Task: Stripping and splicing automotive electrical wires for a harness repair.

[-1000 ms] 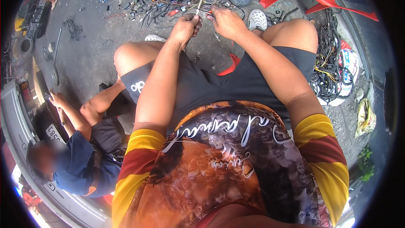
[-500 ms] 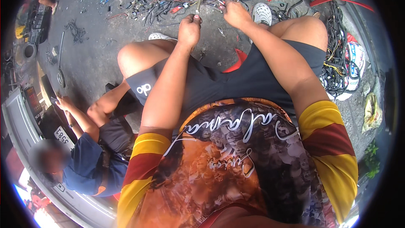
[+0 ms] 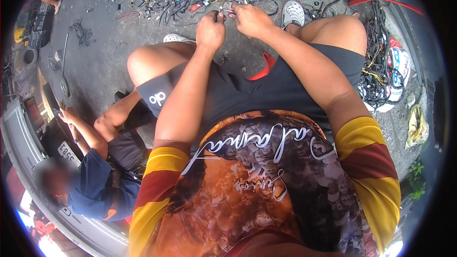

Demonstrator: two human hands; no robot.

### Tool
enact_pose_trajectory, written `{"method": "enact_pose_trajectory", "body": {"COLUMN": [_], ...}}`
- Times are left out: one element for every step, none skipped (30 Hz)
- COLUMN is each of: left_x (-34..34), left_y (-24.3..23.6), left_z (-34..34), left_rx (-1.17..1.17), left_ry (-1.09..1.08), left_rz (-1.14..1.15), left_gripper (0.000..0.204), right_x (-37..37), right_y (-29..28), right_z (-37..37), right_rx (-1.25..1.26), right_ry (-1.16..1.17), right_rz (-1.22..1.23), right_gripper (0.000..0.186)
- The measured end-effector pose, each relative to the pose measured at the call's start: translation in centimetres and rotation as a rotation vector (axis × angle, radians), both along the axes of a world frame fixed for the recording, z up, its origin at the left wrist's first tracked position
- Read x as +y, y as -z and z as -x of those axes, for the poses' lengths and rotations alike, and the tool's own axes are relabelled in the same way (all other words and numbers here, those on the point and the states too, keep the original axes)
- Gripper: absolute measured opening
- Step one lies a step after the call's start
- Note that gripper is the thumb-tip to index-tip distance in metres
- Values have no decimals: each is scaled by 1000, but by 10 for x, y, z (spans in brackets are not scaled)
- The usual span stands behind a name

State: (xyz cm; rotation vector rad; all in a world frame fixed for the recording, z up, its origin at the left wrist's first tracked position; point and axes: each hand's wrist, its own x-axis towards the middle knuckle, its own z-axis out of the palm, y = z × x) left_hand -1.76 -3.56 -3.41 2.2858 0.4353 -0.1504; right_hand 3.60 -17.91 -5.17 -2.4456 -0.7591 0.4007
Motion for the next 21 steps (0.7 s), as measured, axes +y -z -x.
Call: {"method": "enact_pose_trajectory", "body": {"left_x": [-2, -4, -7, -10, -15, -18, -19, -15, -6, 4, 11, 11, 10, 9, 8, 8, 9, 8, 7, 7, 7], "left_y": [-1, -2, -3, -3, -4, -5, -6, -4, -1, 3, 6, 5, 7, 8, 9, 9, 8, 9, 9, 9, 9], "left_z": [1, 3, 3, 4, 6, 7, 8, 8, 8, 9, 10, 8, 7, 6, 5, 5, 6, 5, 4, 4, 4], "left_rx": [0, 4, 8, 13, 16, 7, -3, 18, 14, 52, 90, 92, 90, 79, 70, 70, 62, 52, 51, 25, 2], "left_ry": [-3, -6, 10, 30, 36, 26, 17, -2, -14, -36, -59, -68, -71, -75, -69, -65, -64, -62, -57, -50, -45], "left_rz": [-34, -37, -26, -13, -14, -7, 1, 22, 16, -9, -32, -45, -42, -27, -12, -9, 27, 64, 67, 108, 146], "left_gripper": [28, 28, 28, 29, 29, 29, 29, 30, 30, 30, 30, 31, 31, 31, 32, 32, 32, 33, 33, 32, 32], "right_x": [0, 1, -6, -18, -29, -33, -37, -40, -32, -20, -12, -14, -14, -13, -12, -8, -4, -3, -3, -3, -2], "right_y": [-2, -3, 11, 39, 58, 61, 64, 68, 59, 44, 30, 23, 16, 10, 5, 3, 0, 0, 1, 4, 5], "right_z": [-2, -4, -12, -22, -28, -29, -30, -31, -31, -23, -14, -10, -6, -3, 1, 4, 6, 6, 6, 6, 7], "right_rx": [11, 22, 23, 111, 200, 201, 194, 187, 181, 192, 205, 201, 198, 156, 115, 114, 98, 80, 78, 88, 101], "right_ry": [-28, -55, -55, 13, 82, 94, 96, 99, 87, 138, 187, 218, 215, 186, 165, 170, 119, 69, 74, 48, 21], "right_rz": [50, 99, 96, 211, 327, 323, 342, 363, 358, 261, 166, 92, 95, 4, -87, -85, -108, -129, -126, -98, -73], "right_gripper": [28, 28, 28, 28, 28, 28, 27, 27, 27, 26, 27, 27, 27, 27, 26, 26, 27, 27, 27, 27, 27]}}
